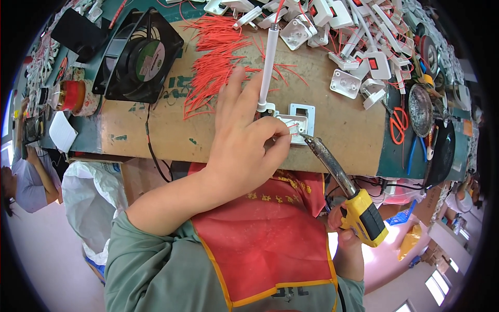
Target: Soldering wires onto small electrical switch components at a factory workbench.
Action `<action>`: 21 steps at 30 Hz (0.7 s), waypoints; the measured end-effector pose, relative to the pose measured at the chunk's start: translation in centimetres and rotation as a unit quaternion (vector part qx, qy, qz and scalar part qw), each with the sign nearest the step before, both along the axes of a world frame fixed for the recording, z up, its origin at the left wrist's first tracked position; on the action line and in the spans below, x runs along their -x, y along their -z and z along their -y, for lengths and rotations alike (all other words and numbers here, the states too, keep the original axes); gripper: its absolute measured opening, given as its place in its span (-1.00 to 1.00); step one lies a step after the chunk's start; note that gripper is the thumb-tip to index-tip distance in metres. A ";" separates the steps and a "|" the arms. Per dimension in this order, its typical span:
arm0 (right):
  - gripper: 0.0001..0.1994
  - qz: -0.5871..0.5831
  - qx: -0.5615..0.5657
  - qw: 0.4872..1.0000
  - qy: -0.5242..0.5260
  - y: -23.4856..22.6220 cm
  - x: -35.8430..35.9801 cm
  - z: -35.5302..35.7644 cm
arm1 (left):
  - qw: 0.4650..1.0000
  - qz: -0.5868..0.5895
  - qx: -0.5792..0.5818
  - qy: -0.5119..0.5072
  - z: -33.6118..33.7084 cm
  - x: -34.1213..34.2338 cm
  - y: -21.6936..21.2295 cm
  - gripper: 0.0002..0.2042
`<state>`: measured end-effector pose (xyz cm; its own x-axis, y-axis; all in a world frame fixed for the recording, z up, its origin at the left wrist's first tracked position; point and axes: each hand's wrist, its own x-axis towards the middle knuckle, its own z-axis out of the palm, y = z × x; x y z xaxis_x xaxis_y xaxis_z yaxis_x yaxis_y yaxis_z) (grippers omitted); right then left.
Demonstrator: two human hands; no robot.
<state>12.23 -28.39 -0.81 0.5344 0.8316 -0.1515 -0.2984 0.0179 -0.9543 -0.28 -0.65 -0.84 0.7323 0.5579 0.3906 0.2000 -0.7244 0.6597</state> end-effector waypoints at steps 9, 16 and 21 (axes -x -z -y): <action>-0.58 0.123 0.034 0.991 -0.041 0.2 -0.4 -0.1 | 0.999 -0.048 0.021 0.004 -0.5 0.0 -0.8 -0.92; -0.57 0.144 0.023 0.989 -0.035 0.4 -0.3 -0.4 | 0.998 -0.046 0.030 0.011 -0.6 -0.1 -0.9 -0.93; -0.55 0.128 0.035 0.991 -0.035 0.5 -0.3 0.0 | 0.998 -0.048 0.029 0.015 -0.9 -0.1 -1.2 -0.94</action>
<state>12.51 -28.35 -1.28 0.5033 0.8607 -0.0767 -0.0450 -0.0625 -0.9970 -0.15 0.20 0.35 0.7813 0.5546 0.2863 0.2426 -0.6925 0.6794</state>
